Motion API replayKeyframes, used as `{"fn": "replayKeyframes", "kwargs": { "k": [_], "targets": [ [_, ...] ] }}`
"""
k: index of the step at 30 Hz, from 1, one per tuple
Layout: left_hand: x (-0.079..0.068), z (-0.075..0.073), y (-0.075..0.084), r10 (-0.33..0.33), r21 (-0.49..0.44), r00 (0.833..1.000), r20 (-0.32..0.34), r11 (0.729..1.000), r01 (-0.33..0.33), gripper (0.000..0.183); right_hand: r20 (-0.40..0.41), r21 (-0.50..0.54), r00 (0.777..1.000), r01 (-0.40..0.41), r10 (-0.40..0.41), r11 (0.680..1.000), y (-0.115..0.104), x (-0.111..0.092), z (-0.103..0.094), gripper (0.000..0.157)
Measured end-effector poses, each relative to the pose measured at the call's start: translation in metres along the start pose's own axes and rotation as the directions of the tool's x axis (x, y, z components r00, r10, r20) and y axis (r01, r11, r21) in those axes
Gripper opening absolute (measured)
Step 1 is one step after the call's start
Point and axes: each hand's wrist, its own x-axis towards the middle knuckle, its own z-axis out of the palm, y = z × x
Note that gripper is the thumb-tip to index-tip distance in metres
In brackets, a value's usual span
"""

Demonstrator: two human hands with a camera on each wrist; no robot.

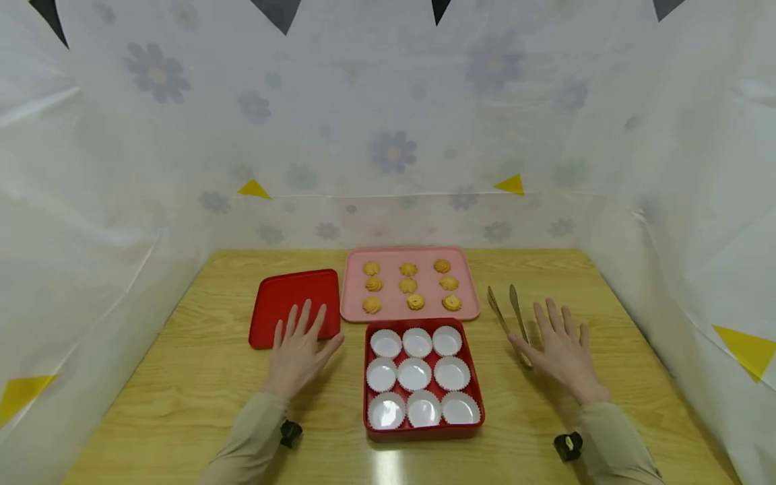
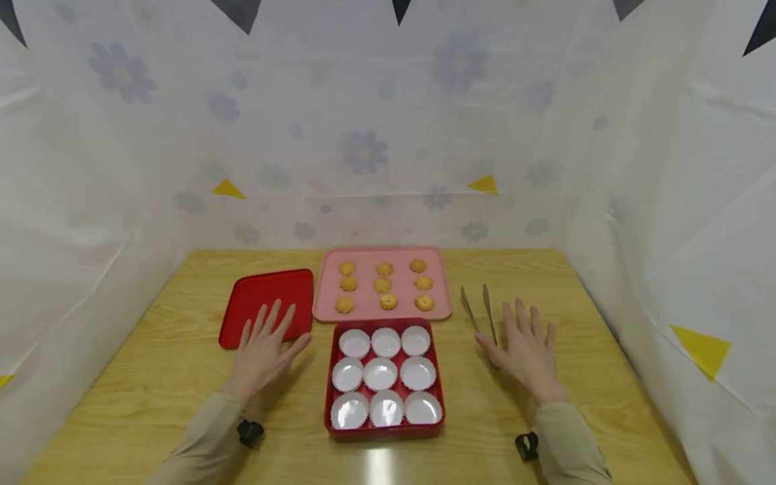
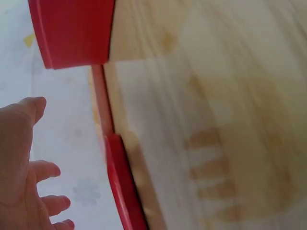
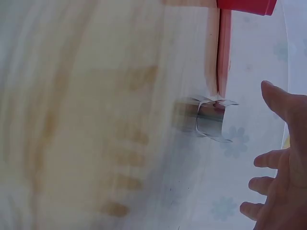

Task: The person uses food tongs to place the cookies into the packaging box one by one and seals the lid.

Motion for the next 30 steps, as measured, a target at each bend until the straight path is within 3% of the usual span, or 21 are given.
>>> {"fn": "replayKeyframes", "kwargs": {
  "k": [3,6,10,13,15,18,25,30],
  "targets": [
    [-0.001,-0.002,0.009,0.036,-0.063,0.999,-0.024,0.997,-0.037,0.076,0.014,0.005,1.000,-0.003,0.003,1.000,-0.001,0.000,-0.001,0.099],
    [-0.003,-0.004,0.021,0.055,-0.198,0.998,-0.017,0.978,-0.057,0.071,0.030,0.023,1.000,-0.008,0.007,1.000,-0.003,0.002,-0.003,0.099],
    [-0.008,-0.007,0.037,0.026,-0.408,0.999,0.044,0.913,-0.006,0.060,0.062,0.073,0.998,-0.010,0.005,0.997,-0.006,0.006,-0.006,0.098],
    [-0.010,-0.009,0.046,0.008,-0.488,0.998,0.060,0.873,0.023,0.045,0.083,0.110,0.997,-0.012,0.003,0.994,-0.007,0.008,-0.007,0.097],
    [-0.011,-0.010,0.051,0.008,-0.518,0.998,0.067,0.855,0.028,0.034,0.090,0.123,0.996,-0.011,0.000,0.992,-0.007,0.009,-0.008,0.096],
    [-0.011,-0.011,0.056,0.026,-0.527,0.996,0.081,0.850,0.021,0.026,0.098,0.132,0.995,-0.007,-0.006,0.991,-0.008,0.009,-0.009,0.094],
    [-0.011,-0.012,0.064,0.047,-0.496,0.989,0.142,0.868,0.030,0.036,0.105,0.142,0.994,0.010,-0.025,0.990,-0.011,0.009,-0.007,0.091],
    [-0.010,-0.010,0.065,0.059,-0.505,0.986,0.158,0.862,0.029,0.037,0.111,0.120,0.993,0.017,-0.031,0.993,-0.012,0.012,-0.005,0.090]
  ]
}}
